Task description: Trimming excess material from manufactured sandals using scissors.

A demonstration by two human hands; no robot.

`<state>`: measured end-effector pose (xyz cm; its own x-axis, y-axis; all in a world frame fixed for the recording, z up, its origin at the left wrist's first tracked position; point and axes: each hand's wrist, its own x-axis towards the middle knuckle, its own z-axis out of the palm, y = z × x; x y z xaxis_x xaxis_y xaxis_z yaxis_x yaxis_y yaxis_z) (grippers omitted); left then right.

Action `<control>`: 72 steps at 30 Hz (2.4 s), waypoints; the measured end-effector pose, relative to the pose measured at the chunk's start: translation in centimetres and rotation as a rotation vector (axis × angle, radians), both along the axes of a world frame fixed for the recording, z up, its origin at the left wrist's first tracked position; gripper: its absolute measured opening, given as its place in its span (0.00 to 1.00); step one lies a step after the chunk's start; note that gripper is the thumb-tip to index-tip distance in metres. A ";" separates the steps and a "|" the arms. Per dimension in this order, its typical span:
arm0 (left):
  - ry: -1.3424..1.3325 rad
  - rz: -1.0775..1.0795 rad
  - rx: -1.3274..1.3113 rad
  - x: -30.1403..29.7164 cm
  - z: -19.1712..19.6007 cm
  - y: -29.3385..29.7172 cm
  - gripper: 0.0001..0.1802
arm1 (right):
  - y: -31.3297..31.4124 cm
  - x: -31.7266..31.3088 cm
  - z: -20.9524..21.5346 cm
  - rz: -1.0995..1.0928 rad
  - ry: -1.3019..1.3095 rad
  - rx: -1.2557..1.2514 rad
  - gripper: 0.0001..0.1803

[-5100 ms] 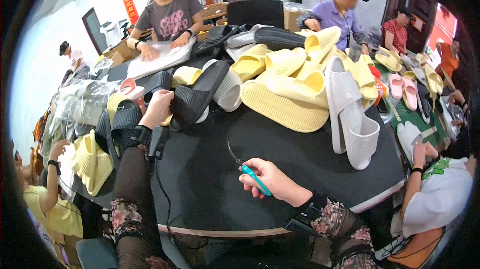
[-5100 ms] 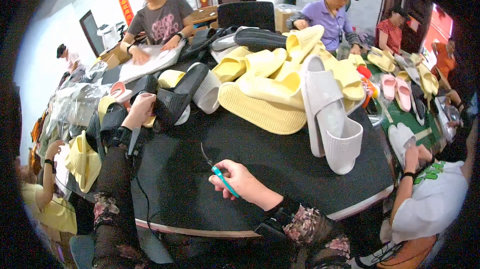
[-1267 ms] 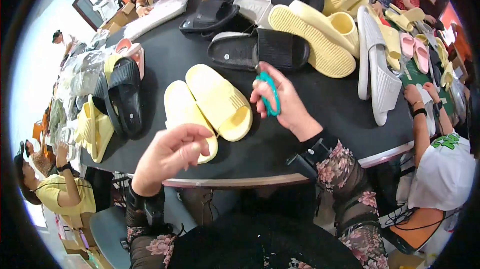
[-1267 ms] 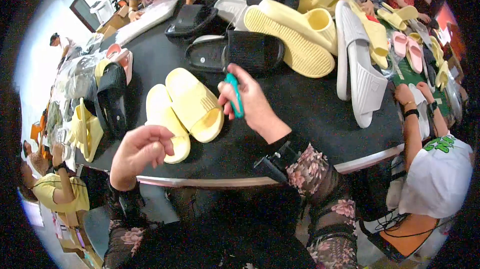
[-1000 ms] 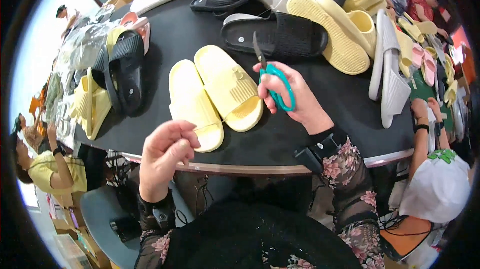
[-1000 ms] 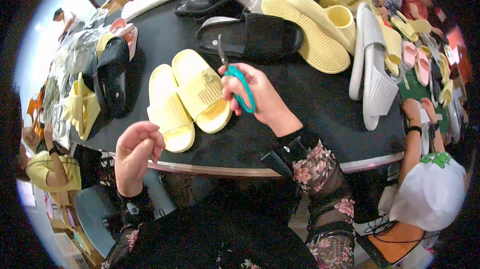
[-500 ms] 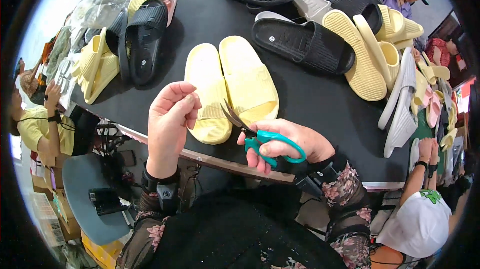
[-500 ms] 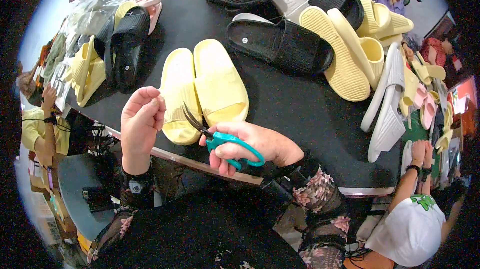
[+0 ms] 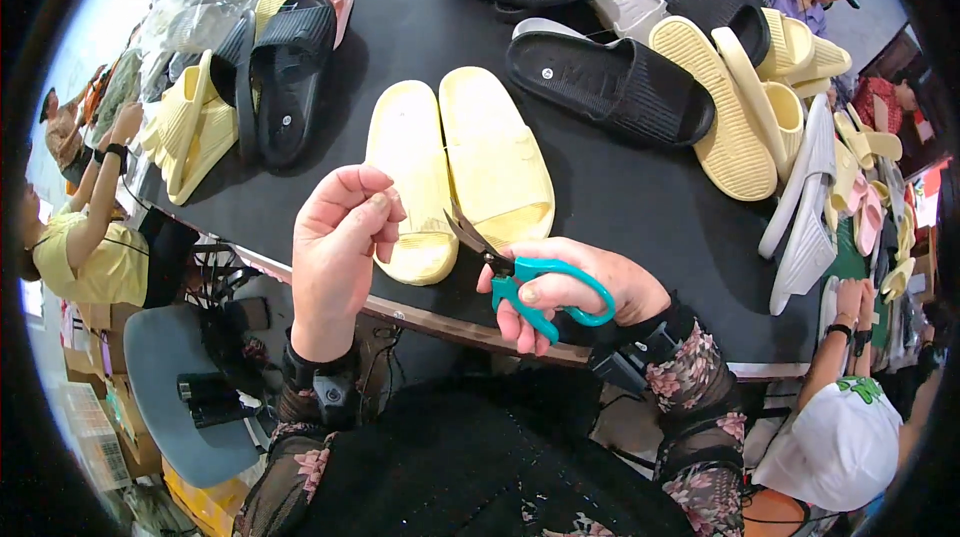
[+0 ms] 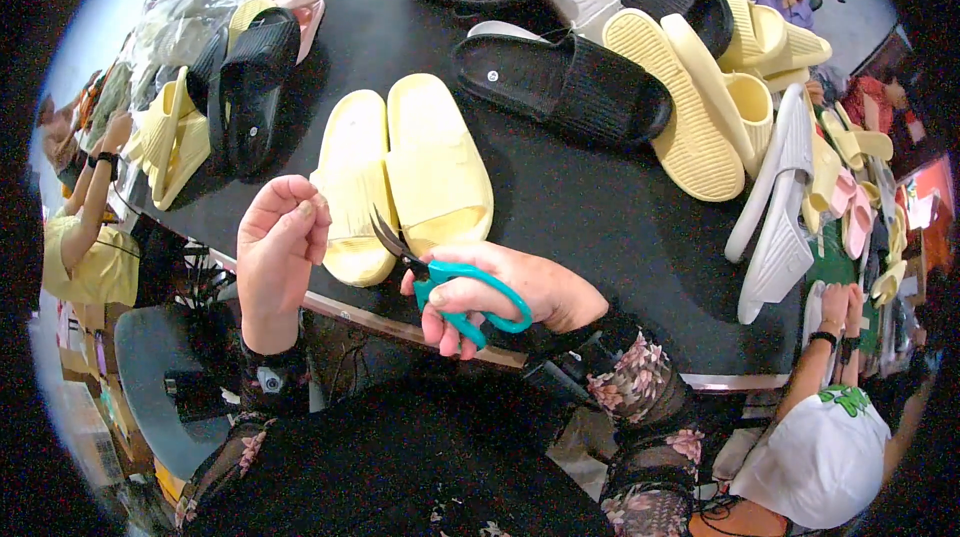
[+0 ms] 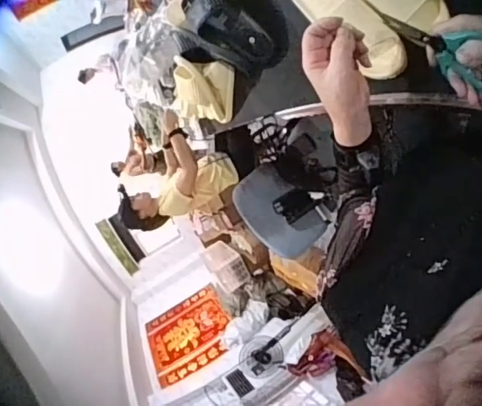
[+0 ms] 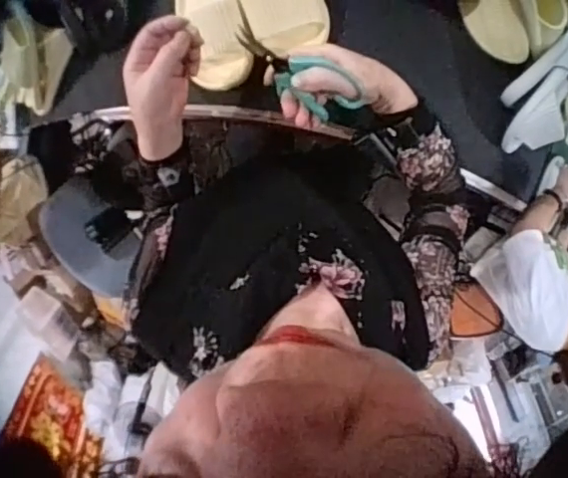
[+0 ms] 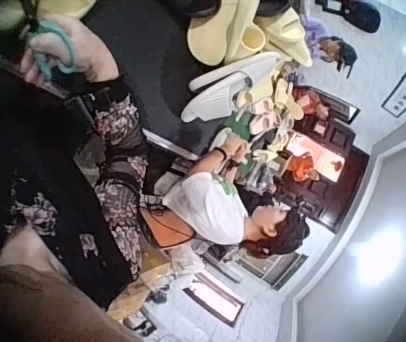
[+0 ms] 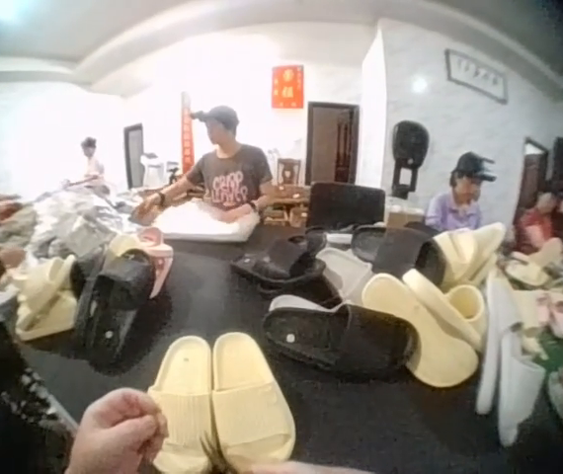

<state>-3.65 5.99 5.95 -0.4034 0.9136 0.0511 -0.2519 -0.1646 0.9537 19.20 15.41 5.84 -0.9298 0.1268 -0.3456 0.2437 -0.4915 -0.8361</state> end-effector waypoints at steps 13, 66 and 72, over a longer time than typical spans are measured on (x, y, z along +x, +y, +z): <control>0.052 -0.007 -0.054 1.0 0.6 -0.6 0.07 | 0.0 -0.3 -0.4 -0.016 0.005 0.037 0.19; 1.183 0.344 -0.232 -6.4 -0.8 -6.8 0.08 | 0.6 -0.2 -0.9 -0.340 -0.011 0.196 0.16; 1.489 0.020 0.050 -4.2 0.9 0.4 0.17 | 0.3 -0.1 -0.5 -0.356 0.034 0.220 0.16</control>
<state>-7.86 6.38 6.86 0.0340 0.8934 0.4479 0.9270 -0.1957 0.3199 19.06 15.74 5.31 -0.8250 0.5094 -0.2445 0.0615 -0.3491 -0.9351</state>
